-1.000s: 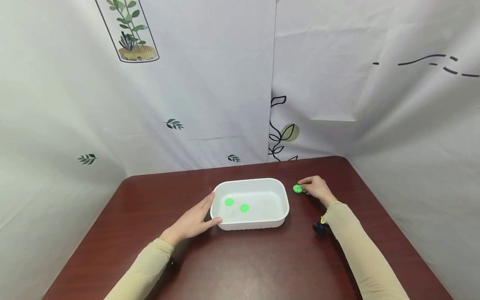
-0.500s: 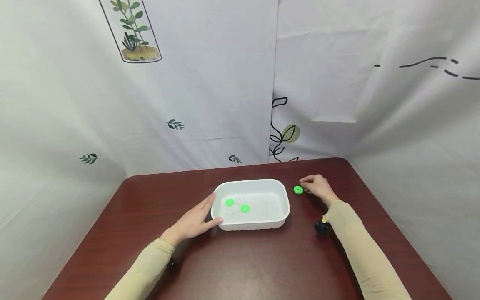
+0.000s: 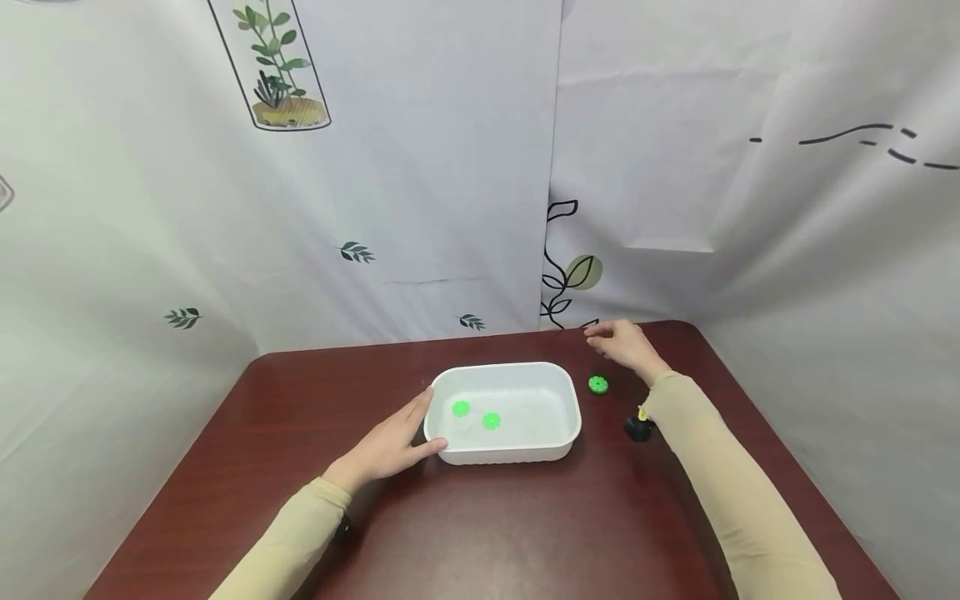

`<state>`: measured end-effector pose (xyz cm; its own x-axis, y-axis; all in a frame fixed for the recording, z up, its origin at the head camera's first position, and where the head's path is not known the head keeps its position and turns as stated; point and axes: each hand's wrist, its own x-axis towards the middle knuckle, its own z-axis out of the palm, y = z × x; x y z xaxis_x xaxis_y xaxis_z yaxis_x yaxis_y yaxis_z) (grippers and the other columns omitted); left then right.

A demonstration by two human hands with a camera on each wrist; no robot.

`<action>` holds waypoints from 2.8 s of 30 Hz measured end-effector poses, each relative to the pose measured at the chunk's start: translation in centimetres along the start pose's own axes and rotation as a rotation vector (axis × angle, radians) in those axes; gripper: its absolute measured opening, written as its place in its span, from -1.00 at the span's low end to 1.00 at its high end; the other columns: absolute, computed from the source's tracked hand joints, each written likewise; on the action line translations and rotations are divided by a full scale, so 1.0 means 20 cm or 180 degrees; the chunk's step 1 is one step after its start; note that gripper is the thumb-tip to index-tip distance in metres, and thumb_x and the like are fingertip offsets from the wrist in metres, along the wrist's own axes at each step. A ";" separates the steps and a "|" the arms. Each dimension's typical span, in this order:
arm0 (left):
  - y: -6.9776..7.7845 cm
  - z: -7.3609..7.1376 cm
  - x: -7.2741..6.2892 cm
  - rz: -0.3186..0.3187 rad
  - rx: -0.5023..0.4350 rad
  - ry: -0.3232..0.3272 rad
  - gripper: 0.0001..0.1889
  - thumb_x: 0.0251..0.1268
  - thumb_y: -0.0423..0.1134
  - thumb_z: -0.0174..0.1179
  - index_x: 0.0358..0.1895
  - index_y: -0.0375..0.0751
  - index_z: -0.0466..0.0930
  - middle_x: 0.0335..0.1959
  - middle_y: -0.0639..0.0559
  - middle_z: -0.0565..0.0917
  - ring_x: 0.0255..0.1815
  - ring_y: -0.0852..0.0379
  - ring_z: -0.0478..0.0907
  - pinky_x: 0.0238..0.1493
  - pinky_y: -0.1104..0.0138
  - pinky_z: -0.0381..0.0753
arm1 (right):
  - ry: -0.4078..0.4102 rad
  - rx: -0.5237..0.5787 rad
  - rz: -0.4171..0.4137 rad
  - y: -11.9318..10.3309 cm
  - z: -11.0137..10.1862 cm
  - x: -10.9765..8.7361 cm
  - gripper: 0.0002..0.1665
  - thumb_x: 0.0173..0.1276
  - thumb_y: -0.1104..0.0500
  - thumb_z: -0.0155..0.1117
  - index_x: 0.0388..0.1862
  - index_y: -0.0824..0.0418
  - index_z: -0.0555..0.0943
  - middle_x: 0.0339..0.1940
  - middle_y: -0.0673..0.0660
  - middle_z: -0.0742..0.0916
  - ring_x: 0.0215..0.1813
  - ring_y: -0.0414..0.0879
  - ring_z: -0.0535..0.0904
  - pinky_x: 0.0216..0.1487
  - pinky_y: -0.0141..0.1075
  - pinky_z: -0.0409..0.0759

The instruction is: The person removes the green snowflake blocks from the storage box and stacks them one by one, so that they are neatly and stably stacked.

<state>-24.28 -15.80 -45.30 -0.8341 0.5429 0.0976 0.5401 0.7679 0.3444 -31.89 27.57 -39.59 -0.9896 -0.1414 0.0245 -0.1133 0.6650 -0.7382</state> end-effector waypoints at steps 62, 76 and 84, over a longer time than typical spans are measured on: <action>0.02 0.01 -0.02 0.0030 0.0120 0.0040 0.06 0.38 0.44 -0.03 0.60 -0.36 -0.06 0.63 -0.21 0.00 0.62 -0.01 -0.02 0.54 0.10 0.12 | -0.2072 -0.1937 -0.1247 -0.48 0.65 0.16 -0.73 0.12 0.10 0.58 -0.21 0.07 0.70 -0.33 -0.10 0.63 -0.25 -0.20 0.50 -0.15 -0.29 0.53; 0.01 0.02 -0.01 0.0034 0.0132 0.0059 0.06 0.39 0.42 0.00 0.60 -0.39 -0.07 0.62 -0.24 0.01 0.63 -0.01 -0.03 0.54 0.11 0.10 | -0.2215 -0.1802 -0.0977 -0.48 0.69 0.17 -0.81 0.19 0.11 0.55 -0.42 -0.02 0.64 -0.34 -0.13 0.65 -0.24 -0.21 0.49 -0.11 -0.27 0.51; 0.02 0.02 -0.01 0.0037 0.0095 0.0052 0.06 0.39 0.42 -0.01 0.59 -0.40 -0.06 0.62 -0.24 0.01 0.62 -0.03 -0.02 0.54 0.09 0.11 | -0.2257 -0.1819 -0.1020 -0.48 0.70 0.18 -0.77 0.12 0.11 0.59 -0.45 0.01 0.63 -0.39 -0.12 0.63 -0.32 -0.23 0.45 -0.22 -0.33 0.47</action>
<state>-23.84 -15.54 -45.61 -0.8294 0.5464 0.1167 0.5526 0.7716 0.3151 -33.22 10.48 -41.85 -0.6423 -0.6637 -0.3834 -0.5800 0.7479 -0.3231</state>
